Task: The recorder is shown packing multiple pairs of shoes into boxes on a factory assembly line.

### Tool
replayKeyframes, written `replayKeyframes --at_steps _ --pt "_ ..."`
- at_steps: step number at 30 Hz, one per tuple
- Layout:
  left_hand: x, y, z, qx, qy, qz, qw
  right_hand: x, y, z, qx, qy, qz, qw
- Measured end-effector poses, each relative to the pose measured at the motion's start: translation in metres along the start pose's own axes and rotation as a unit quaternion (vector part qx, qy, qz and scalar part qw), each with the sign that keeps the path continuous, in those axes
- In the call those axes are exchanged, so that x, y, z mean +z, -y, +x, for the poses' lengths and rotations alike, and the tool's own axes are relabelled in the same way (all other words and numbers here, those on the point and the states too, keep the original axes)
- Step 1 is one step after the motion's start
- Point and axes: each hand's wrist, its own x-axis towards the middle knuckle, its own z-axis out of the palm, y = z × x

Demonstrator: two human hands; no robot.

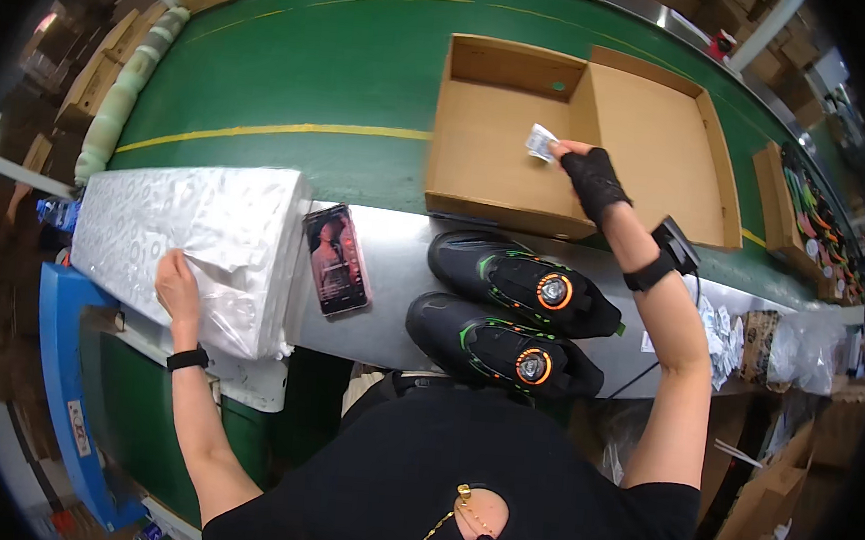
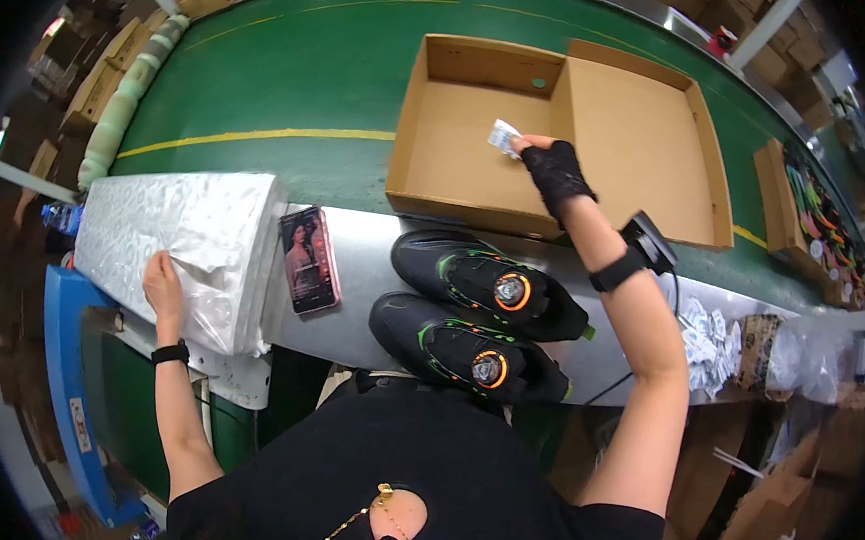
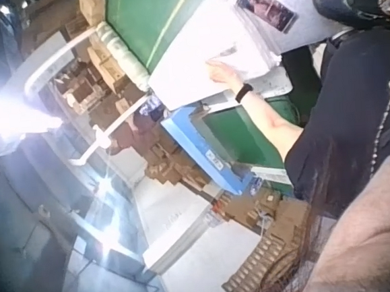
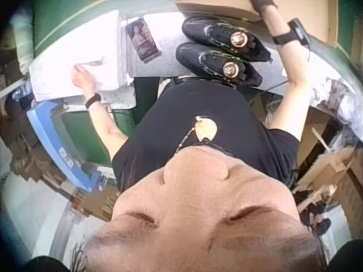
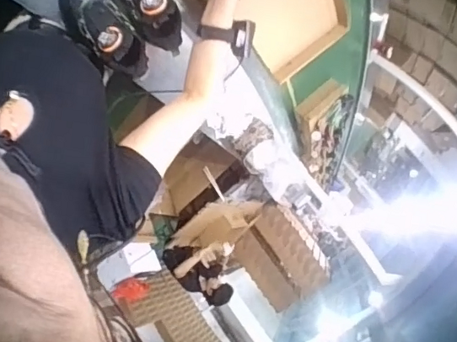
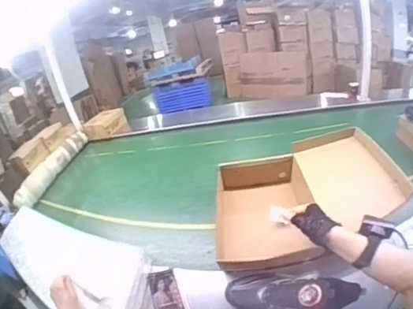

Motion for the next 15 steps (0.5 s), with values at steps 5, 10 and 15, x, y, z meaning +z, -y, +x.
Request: replayKeyframes --at_steps 5,10,15 --pt "-0.089 0.005 0.061 -0.031 -0.232 0.125 0.964 -0.009 0.009 -0.022 -0.188 -0.022 0.137 0.972" --pt "-0.146 -0.115 0.123 0.001 -0.194 -0.197 0.961 -0.002 0.031 -0.026 -0.193 0.109 0.127 0.967" --pt "-0.117 -0.27 0.126 0.207 -0.007 -0.308 0.929 0.029 0.098 -0.066 -0.223 0.331 0.098 0.911"
